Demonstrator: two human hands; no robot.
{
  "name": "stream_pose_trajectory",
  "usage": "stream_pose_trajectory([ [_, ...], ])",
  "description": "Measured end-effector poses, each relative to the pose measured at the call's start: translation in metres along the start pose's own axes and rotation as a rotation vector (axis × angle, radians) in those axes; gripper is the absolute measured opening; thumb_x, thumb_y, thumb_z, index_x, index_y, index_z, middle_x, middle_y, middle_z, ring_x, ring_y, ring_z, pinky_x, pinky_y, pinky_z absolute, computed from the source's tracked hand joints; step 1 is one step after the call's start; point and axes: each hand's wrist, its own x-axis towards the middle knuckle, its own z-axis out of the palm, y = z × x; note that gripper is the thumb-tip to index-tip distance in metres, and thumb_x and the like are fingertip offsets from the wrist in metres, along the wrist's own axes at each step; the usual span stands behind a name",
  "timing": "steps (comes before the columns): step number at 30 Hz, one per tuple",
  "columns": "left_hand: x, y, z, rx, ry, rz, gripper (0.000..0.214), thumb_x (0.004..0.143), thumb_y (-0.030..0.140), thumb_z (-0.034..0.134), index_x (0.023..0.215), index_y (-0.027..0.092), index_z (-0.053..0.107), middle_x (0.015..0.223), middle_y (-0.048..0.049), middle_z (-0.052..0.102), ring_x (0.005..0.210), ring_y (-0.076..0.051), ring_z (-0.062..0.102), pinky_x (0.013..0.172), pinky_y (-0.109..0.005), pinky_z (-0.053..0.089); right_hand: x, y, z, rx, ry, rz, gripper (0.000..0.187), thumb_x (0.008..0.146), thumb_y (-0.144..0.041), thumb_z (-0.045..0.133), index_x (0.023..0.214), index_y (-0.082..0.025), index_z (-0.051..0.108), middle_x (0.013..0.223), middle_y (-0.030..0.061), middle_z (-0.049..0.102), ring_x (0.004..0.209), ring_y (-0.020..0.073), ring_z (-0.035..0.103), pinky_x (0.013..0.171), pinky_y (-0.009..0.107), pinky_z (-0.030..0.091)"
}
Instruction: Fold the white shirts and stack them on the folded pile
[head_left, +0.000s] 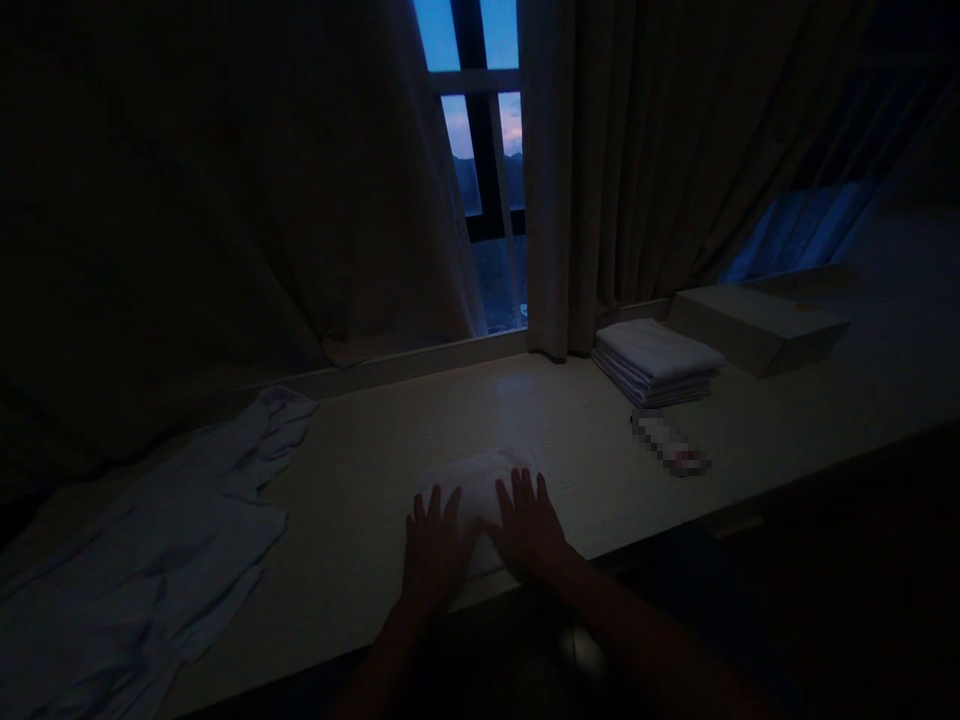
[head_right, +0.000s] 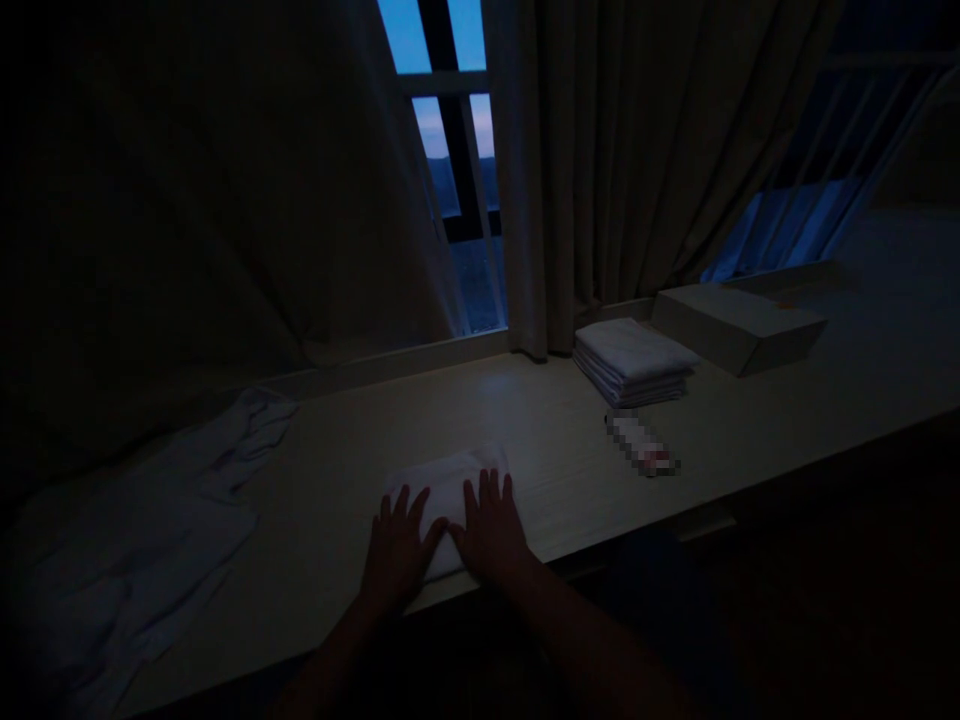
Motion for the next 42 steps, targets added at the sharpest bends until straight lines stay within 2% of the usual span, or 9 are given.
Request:
stream_pose_trajectory([
  [5,-0.001,0.001,-0.003,-0.019,-0.015,0.053,0.066,0.088,0.059,0.038,0.146,0.026,0.036,0.156,-0.0106,0.027,0.144,-0.039,0.012,0.111,-0.055,0.021,-0.005,-0.003,-0.005,-0.010,-0.084,0.063,0.074,0.093,-0.058,0.038,0.145,-0.006,0.036,0.152,0.0237,0.024,0.143,0.0397,0.013,0.113,0.060,0.007],
  [11,0.000,0.004,-0.003,0.005,-0.030,0.034,0.069,0.088,0.061,0.037,0.146,0.023,0.035,0.155,-0.0140,0.028,0.143,-0.040,0.016,0.111,-0.055,0.020,0.037,0.009,-0.011,-0.038,-0.112,0.168,0.073,0.092,-0.052,0.043,0.141,0.002,0.040,0.147,0.0271,0.032,0.138,0.0369,0.030,0.111,0.049,0.022],
  [15,-0.002,0.009,-0.001,0.041,0.003,0.003,0.072,0.088,0.062,0.033,0.145,0.018,0.035,0.154,-0.0180,0.029,0.143,-0.040,0.016,0.111,-0.054,0.019,0.052,0.013,-0.003,-0.054,-0.068,0.166,0.068,0.096,-0.048,0.035,0.139,0.005,0.041,0.144,0.0272,0.039,0.140,0.0349,0.025,0.114,0.050,0.013],
  [19,-0.002,0.011,0.001,0.050,0.007,-0.007,0.074,0.087,0.063,0.032,0.145,0.018,0.034,0.154,-0.0194,0.026,0.142,-0.041,0.018,0.110,-0.055,0.019,0.050,0.014,0.006,-0.074,-0.010,0.142,0.070,0.098,-0.048,0.027,0.141,0.006,0.036,0.147,0.0267,0.033,0.144,0.0339,0.013,0.115,0.053,0.001],
  [26,0.026,0.008,-0.014,0.105,-0.053,0.059,0.070,0.087,0.064,0.031,0.124,0.011,0.057,0.137,-0.0231,0.050,0.139,-0.040,0.028,0.113,-0.055,0.013,0.047,0.016,0.007,-0.074,0.005,0.128,0.076,0.097,-0.055,0.024,0.142,0.005,0.035,0.148,0.0259,0.031,0.144,0.0335,0.013,0.116,0.052,0.002],
  [29,0.037,0.009,-0.015,0.101,-0.041,0.106,0.066,0.090,0.057,0.028,0.130,0.011,0.053,0.145,-0.0196,0.043,0.141,-0.034,0.028,0.115,-0.047,0.013,0.046,0.016,0.006,-0.067,-0.007,0.116,0.077,0.097,-0.055,0.023,0.143,0.006,0.034,0.149,0.0262,0.031,0.144,0.0340,0.014,0.116,0.052,0.002],
  [32,0.035,0.009,-0.006,0.049,-0.066,0.037,0.070,0.089,0.061,0.027,0.141,0.016,0.042,0.149,-0.0176,0.038,0.140,-0.034,0.028,0.113,-0.049,0.018,0.047,0.017,0.007,-0.048,-0.033,0.115,0.078,0.096,-0.057,0.025,0.143,0.004,0.033,0.149,0.0254,0.030,0.144,0.0336,0.015,0.116,0.051,0.002],
  [38,0.023,0.010,0.007,-0.020,0.014,-0.063,0.077,0.086,0.068,0.026,0.142,0.016,0.041,0.149,-0.0192,0.038,0.140,-0.039,0.025,0.111,-0.055,0.017,0.055,0.032,0.001,0.071,-0.075,0.107,0.072,0.095,-0.059,0.028,0.144,-0.007,0.039,0.150,0.0173,0.034,0.143,0.0282,0.022,0.116,0.046,0.012],
  [42,0.023,0.015,0.001,-0.019,0.012,-0.088,0.076,0.086,0.068,0.028,0.142,0.018,0.041,0.149,-0.0179,0.038,0.140,-0.040,0.024,0.111,-0.055,0.016,0.032,0.056,-0.009,0.315,0.023,0.254,0.056,0.099,-0.044,0.024,0.140,-0.013,0.045,0.146,0.0120,0.043,0.136,0.0219,0.037,0.110,0.038,0.031],
])
